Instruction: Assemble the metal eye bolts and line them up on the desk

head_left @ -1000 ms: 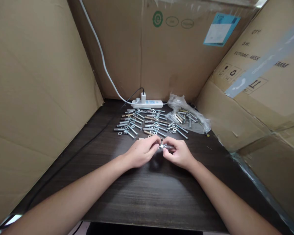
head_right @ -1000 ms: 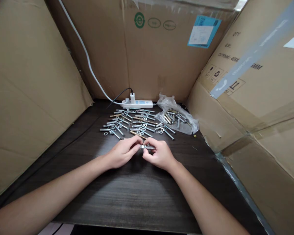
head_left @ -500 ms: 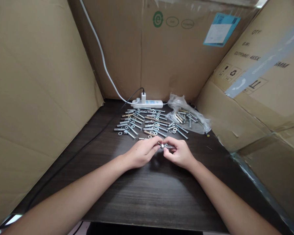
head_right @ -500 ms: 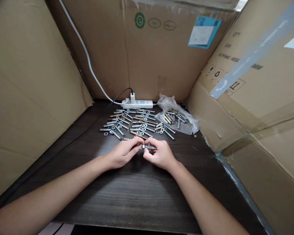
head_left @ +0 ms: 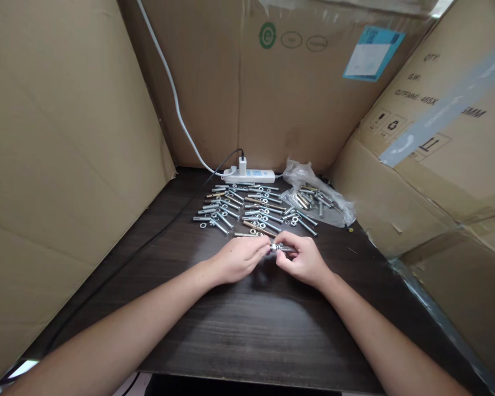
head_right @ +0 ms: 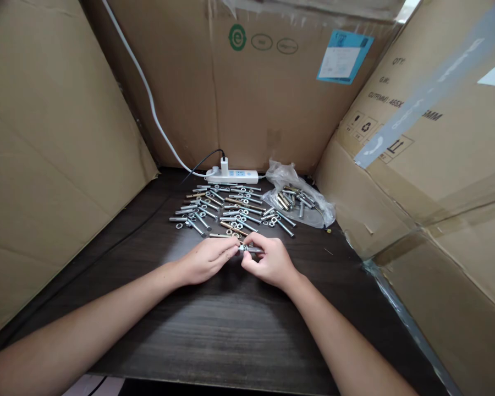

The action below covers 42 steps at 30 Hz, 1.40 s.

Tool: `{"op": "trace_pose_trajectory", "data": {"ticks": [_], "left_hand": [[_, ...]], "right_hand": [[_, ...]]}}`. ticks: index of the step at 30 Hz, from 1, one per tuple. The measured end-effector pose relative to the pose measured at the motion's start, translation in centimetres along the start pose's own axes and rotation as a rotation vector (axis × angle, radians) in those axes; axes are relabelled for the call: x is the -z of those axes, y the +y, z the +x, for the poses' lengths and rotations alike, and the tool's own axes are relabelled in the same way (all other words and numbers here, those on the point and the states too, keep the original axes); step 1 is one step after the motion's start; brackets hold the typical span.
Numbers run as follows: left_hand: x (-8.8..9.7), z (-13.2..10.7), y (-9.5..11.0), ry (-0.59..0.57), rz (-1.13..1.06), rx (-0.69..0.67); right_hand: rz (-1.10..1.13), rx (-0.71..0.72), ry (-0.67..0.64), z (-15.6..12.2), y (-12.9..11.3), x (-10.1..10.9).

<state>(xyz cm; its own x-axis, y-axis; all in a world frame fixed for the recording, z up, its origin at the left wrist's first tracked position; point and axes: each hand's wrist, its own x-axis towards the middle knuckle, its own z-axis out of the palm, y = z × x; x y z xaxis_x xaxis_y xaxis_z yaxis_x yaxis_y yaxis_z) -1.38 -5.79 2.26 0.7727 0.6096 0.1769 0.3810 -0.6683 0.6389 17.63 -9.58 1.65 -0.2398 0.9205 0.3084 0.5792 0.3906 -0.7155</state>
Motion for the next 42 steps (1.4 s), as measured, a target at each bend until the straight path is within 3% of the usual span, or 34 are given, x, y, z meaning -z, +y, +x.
{"op": "trace_pose_trajectory", "data": {"ticks": [5,9,26,31,37,42], "left_hand": [[0.02,-0.10,0.21,0.063,-0.017,0.035],[-0.01,-0.14,0.46,0.121,-0.072,-0.047],[-0.19,0.11,-0.20,0.030,0.002,-0.030],[0.14,-0.10,0.45,0.093,-0.044,0.036],[0.19,-0.20,0.65,0.135,-0.057,-0.081],[0.12,-0.08,0.47,0.120,-0.067,-0.050]], "right_hand": [[-0.006,-0.001,-0.002,-0.07,0.08,-0.03],[-0.005,-0.003,-0.006,-0.15,0.18,-0.08],[-0.002,0.029,0.008,-0.06,-0.03,0.09],[0.001,0.018,0.010,-0.09,0.09,0.00],[0.024,0.017,0.002,-0.08,0.05,-0.06],[0.024,0.012,-0.004,-0.15,0.17,-0.03]]}}
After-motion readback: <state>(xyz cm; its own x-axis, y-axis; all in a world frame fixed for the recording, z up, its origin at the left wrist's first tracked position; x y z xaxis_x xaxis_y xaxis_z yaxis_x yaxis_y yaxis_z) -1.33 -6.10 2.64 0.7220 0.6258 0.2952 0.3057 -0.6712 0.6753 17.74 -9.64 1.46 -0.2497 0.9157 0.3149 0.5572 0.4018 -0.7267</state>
